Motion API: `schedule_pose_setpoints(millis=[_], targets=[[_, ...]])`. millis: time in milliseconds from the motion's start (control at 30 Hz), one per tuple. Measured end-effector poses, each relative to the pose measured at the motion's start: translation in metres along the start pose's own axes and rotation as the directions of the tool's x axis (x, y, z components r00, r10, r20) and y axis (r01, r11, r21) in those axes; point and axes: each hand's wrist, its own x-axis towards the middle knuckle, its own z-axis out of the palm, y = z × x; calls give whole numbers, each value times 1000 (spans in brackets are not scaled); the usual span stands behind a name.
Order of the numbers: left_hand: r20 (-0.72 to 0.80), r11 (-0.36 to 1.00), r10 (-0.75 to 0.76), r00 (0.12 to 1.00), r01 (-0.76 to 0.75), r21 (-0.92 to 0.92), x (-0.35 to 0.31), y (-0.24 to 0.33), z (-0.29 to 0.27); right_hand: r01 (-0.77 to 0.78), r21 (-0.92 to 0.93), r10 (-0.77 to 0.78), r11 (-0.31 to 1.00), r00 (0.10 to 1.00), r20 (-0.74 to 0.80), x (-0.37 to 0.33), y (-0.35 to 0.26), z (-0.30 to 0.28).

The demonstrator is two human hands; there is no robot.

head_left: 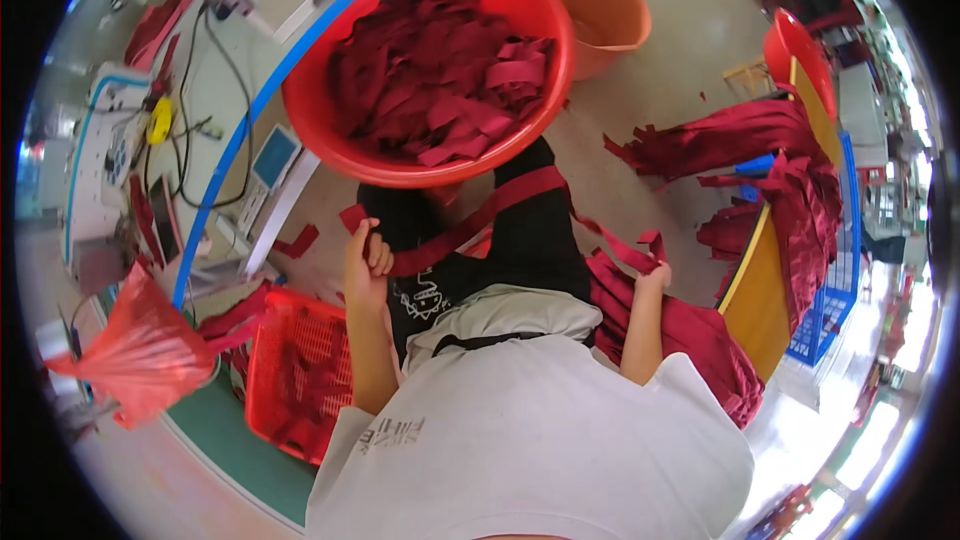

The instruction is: The recorder is organizing and bundling strips of magenta fabric at a factory workstation.

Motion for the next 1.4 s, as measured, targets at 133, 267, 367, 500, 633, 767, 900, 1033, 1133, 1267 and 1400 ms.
schedule_pose_setpoints(millis=[133, 267, 367, 500, 633, 767, 900, 1033, 1133, 1267, 1400], targets=[[-2, 992, 0, 1000, 0, 128, 11, 12, -20, 177, -749, 222, 639, 890, 399, -68, 54, 17], [75, 968, -178, 981, 161, 192, 33, -5, -19, 888, -178, -310, 423, 327, 893, -200, 16, 27], [182, 908, -341, 922, 274, 316, 71, -26, -21, 966, -118, -589, -231, -42, 807, -270, -97, -14], [87, 778, -459, 884, 353, 520, 98, -46, -33, 581, -695, -793, -424, 133, 595, -277, -199, -127], [149, 703, -583, 799, 405, 585, 123, -45, -46, 16, -834, -672, -551, 583, 456, -217, -222, -257], [186, 715, -610, 770, 435, 547, 119, -45, -45, 189, -704, -477, -684, 614, 628, -185, -251, -264], [169, 757, -549, 819, 401, 516, 105, -42, -38, 258, -392, -219, -883, 512, 831, -152, -274, -223], [158, 810, -451, 879, 329, 485, 97, -51, -37, 594, -381, -33, -709, 512, 858, -161, -297, -200], [115, 814, -387, 915, 281, 508, 91, -53, -28, 579, -403, -26, -708, 550, 835, -151, -301, -199], [78, 797, -331, 940, 234, 557, 86, -62, -18, 583, -505, -150, -637, 549, 823, -162, -295, -202], [40, 760, -333, 942, 244, 603, 94, -63, -21, 700, -402, -291, -591, 280, 915, -157, -291, -211]])
